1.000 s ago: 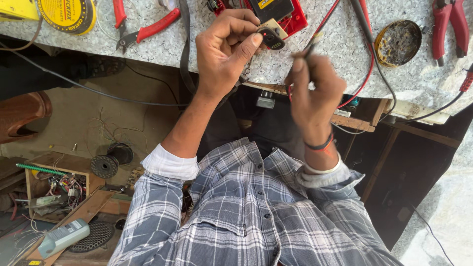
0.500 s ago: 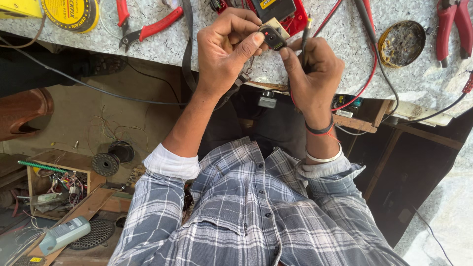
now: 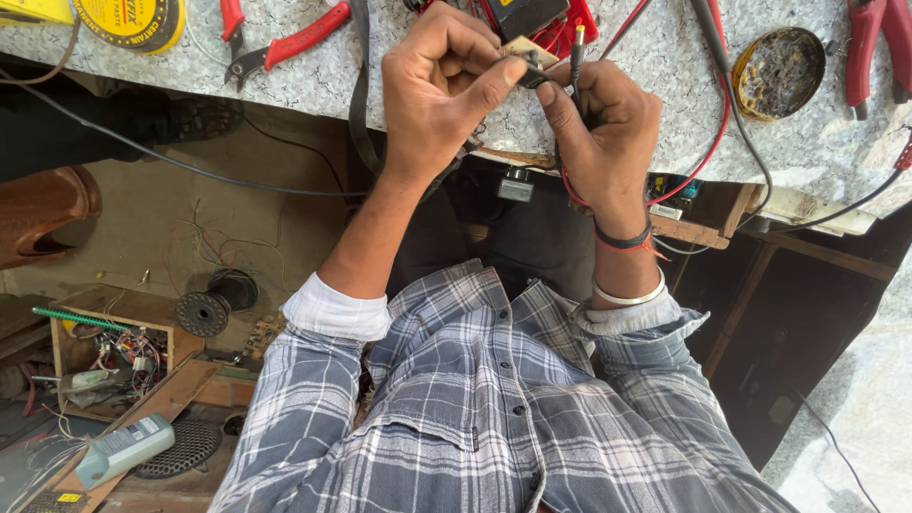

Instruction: The person solders wires to a small green circuit board using a soldering iron and solder wire. They then use a multimeter to test the connections and trim excess wire with pliers.

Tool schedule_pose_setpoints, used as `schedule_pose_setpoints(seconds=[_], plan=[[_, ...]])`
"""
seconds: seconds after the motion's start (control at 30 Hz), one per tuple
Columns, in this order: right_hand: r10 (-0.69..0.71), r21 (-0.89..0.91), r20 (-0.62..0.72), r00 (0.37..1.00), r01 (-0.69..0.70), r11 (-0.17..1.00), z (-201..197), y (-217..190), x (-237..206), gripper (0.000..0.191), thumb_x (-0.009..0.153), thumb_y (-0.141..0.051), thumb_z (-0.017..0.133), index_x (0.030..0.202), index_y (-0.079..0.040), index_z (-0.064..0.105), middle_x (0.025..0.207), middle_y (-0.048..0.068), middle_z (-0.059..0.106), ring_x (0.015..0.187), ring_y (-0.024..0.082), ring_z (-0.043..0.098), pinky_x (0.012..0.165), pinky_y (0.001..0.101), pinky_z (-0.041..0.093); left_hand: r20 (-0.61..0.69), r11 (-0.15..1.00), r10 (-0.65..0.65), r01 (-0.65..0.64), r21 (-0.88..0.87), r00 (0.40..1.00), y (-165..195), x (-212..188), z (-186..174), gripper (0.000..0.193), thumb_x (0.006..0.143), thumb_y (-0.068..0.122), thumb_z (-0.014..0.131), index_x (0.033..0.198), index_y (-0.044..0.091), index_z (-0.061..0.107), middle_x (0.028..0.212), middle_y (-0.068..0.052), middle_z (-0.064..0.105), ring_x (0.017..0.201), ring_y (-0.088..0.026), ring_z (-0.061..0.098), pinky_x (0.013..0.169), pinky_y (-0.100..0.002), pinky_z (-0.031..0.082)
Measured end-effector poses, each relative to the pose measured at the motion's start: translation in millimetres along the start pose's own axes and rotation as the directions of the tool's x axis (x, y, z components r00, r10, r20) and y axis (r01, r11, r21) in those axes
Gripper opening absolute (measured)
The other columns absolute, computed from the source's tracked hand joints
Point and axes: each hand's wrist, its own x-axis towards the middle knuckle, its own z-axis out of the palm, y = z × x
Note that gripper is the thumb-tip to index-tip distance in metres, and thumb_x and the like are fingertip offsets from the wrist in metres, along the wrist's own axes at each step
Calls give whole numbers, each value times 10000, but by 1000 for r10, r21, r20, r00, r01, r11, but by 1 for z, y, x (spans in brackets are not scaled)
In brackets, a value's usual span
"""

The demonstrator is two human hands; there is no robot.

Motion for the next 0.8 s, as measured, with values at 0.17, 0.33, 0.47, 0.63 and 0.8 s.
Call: schedule_pose_setpoints(seconds=[0.17,0.33,0.47,0.63,0.8], plan=[[-14,-48,-5,1000,14,999,-1,0,1,97,1056,-60,786,1074,13,724,672,-61,451,624,31,367,560,251,264,-9,1000,3,-3,12,1000,2,0,3,138,1031,13,749,1033,-62,633,1102,-75,640,935,-127,746,832,-241,665],[-15,-58,-2,1000,14,998,-1,0,1,93,1061,-65,784,1057,5,723,666,-57,453,622,34,367,560,256,263,9,1000,3,-3,-11,1000,6,-1,2,121,1046,-2,724,1052,-80,632,1122,-89,635,965,-146,743,872,-263,676],[-12,-60,-9,1000,11,998,-1,1,1,104,1058,-74,787,1041,4,720,659,-51,425,618,38,347,561,260,249,23,1000,-2,2,11,1000,8,0,1,111,1044,-13,716,1055,-88,635,1134,-98,635,1029,-172,748,889,-270,680],[-20,-37,-5,1000,20,999,-2,1,2,92,1064,-73,780,1055,3,729,667,-60,464,618,31,365,558,253,256,45,1000,0,0,14,999,8,0,-1,100,1040,-27,710,1072,-95,644,1150,-103,633,1037,-181,757,896,-278,665],[-10,-11,-5,1000,10,1000,-1,1,1,82,1077,-61,771,1067,6,724,688,-60,476,640,32,370,572,253,261,43,1000,-11,11,8,999,7,-1,-2,93,1038,-41,710,1077,-97,647,1161,-103,626,994,-175,754,895,-284,650]])
